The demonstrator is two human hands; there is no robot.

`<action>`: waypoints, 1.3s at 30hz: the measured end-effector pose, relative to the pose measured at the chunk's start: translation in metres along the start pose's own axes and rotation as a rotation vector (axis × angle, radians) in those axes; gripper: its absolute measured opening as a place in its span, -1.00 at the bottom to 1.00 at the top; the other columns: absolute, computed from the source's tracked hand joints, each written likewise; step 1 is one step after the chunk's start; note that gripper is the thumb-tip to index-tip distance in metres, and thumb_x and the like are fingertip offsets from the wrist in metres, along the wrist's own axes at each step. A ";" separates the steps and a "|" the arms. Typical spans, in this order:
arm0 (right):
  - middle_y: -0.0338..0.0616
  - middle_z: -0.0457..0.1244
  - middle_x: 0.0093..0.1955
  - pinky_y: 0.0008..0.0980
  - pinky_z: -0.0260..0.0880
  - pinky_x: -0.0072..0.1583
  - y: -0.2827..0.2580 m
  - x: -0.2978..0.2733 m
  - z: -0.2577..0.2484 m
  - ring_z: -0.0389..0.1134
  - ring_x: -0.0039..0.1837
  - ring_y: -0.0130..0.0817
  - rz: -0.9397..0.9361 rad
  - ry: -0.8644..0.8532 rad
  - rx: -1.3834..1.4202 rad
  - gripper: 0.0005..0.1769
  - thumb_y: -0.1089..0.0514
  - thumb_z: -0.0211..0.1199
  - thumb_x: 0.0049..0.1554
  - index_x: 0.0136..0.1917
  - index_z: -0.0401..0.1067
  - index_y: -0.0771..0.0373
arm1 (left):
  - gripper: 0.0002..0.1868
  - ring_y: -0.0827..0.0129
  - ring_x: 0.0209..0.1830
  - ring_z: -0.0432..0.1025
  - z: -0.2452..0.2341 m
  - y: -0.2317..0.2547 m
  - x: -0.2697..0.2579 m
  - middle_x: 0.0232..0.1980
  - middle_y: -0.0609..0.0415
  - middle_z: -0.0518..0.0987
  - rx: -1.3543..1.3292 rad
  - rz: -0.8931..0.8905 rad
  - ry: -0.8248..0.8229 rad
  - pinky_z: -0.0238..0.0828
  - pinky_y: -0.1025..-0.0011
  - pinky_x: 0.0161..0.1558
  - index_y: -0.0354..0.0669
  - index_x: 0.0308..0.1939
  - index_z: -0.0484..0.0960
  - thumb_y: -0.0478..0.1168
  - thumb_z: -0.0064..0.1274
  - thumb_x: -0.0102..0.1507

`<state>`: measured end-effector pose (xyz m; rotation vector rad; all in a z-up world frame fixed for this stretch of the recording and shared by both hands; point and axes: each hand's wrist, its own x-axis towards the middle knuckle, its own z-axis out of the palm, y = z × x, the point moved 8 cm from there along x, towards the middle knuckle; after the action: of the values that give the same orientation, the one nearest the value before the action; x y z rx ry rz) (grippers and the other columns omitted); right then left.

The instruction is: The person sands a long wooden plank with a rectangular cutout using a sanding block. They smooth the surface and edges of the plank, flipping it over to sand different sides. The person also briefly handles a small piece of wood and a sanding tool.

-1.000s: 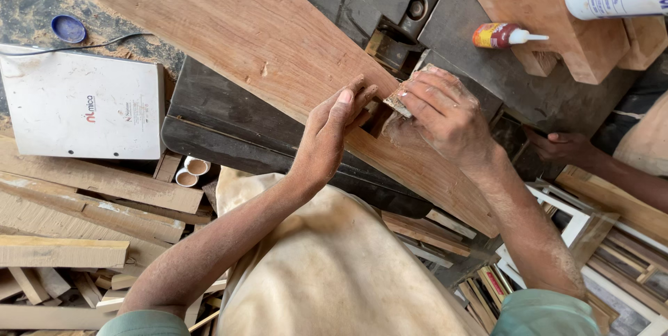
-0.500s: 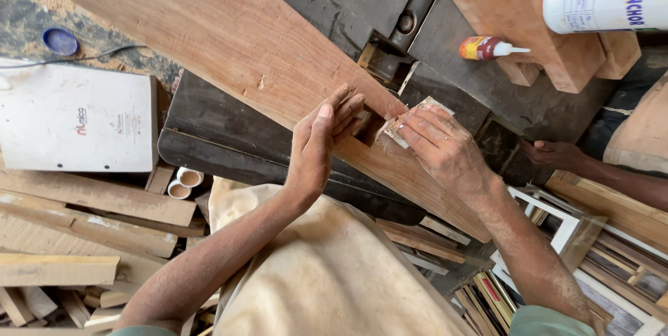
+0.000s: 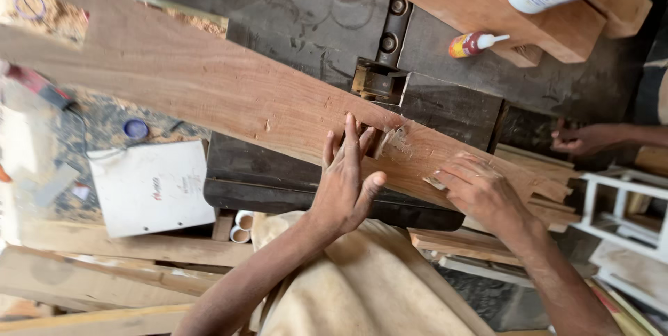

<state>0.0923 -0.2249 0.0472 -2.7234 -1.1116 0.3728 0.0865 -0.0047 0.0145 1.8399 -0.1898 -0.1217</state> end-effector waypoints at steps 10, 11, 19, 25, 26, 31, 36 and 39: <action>-0.10 0.41 0.04 -0.54 0.26 -0.35 0.034 -0.047 0.011 0.24 -0.35 -0.61 0.503 0.306 0.435 -0.72 0.46 0.20 0.09 0.06 0.54 0.37 | 0.16 -0.12 0.72 -0.04 0.031 -0.006 0.000 0.60 -0.35 0.24 0.237 0.049 -0.096 -0.62 -0.21 0.63 -0.59 0.57 -0.39 0.49 -0.64 0.39; -0.10 0.41 0.03 -0.55 0.24 -0.36 0.033 -0.046 0.015 0.22 -0.36 -0.61 0.514 0.317 0.459 -0.72 0.47 0.19 0.08 0.06 0.54 0.37 | 0.16 -0.12 0.72 -0.05 0.032 -0.005 0.000 0.60 -0.35 0.24 0.255 0.059 -0.092 -0.61 -0.22 0.63 -0.59 0.57 -0.38 0.49 -0.62 0.39; -0.09 0.40 0.04 -0.57 0.24 -0.35 0.036 -0.061 0.030 0.20 -0.36 -0.63 0.567 0.389 0.578 -0.73 0.46 0.18 0.09 0.06 0.53 0.37 | 0.19 -0.07 0.63 0.09 0.044 -0.002 0.003 0.53 -0.28 0.35 0.395 0.069 -0.077 -0.27 -0.16 0.58 -0.60 0.59 -0.31 0.51 -0.51 0.39; -0.06 0.41 0.04 -0.59 0.24 -0.38 0.040 -0.070 0.033 0.20 -0.38 -0.64 0.587 0.391 0.580 -0.75 0.44 0.19 0.12 0.06 0.54 0.35 | 0.25 -0.01 0.55 0.15 0.055 -0.006 0.007 0.51 -0.26 0.39 0.445 0.064 -0.085 -0.09 -0.07 0.44 -0.58 0.61 -0.33 0.55 -0.48 0.36; -0.07 0.41 0.04 -0.59 0.25 -0.37 0.041 -0.072 0.033 0.21 -0.37 -0.65 0.588 0.391 0.587 -0.75 0.44 0.19 0.12 0.06 0.54 0.35 | 0.26 -0.01 0.54 0.16 0.056 -0.008 0.007 0.50 -0.25 0.40 0.445 0.054 -0.086 -0.09 -0.08 0.44 -0.58 0.61 -0.34 0.56 -0.48 0.35; -0.08 0.41 0.03 -0.60 0.27 -0.36 0.045 -0.074 0.037 0.21 -0.36 -0.65 0.588 0.389 0.603 -0.77 0.42 0.20 0.14 0.06 0.54 0.34 | 0.29 0.00 0.53 0.21 0.059 -0.015 0.015 0.36 -0.16 0.51 0.492 0.020 -0.081 -0.09 -0.16 0.45 -0.55 0.62 -0.37 0.59 -0.53 0.31; -0.10 0.42 0.02 -0.56 0.25 -0.36 0.047 -0.076 0.039 0.22 -0.36 -0.62 0.622 0.367 0.640 -0.79 0.40 0.21 0.16 0.07 0.54 0.34 | 0.28 0.04 0.43 0.27 0.059 -0.008 0.025 0.26 -0.17 0.58 0.535 0.068 -0.072 -0.03 -0.16 0.37 -0.52 0.62 -0.32 0.61 -0.53 0.30; -0.12 0.41 0.03 -0.58 0.32 -0.29 0.045 -0.074 0.033 0.31 -0.25 -0.62 0.569 0.409 0.633 -0.80 0.38 0.21 0.19 0.09 0.52 0.33 | 0.30 0.08 0.34 0.30 0.063 -0.006 0.026 0.14 -0.17 0.60 0.598 0.053 -0.125 0.01 -0.14 0.34 -0.51 0.63 -0.26 0.62 -0.51 0.26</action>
<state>0.0613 -0.3067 0.0162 -2.3177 -0.0665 0.1760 0.1007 -0.0674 -0.0085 2.4213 -0.3944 -0.1539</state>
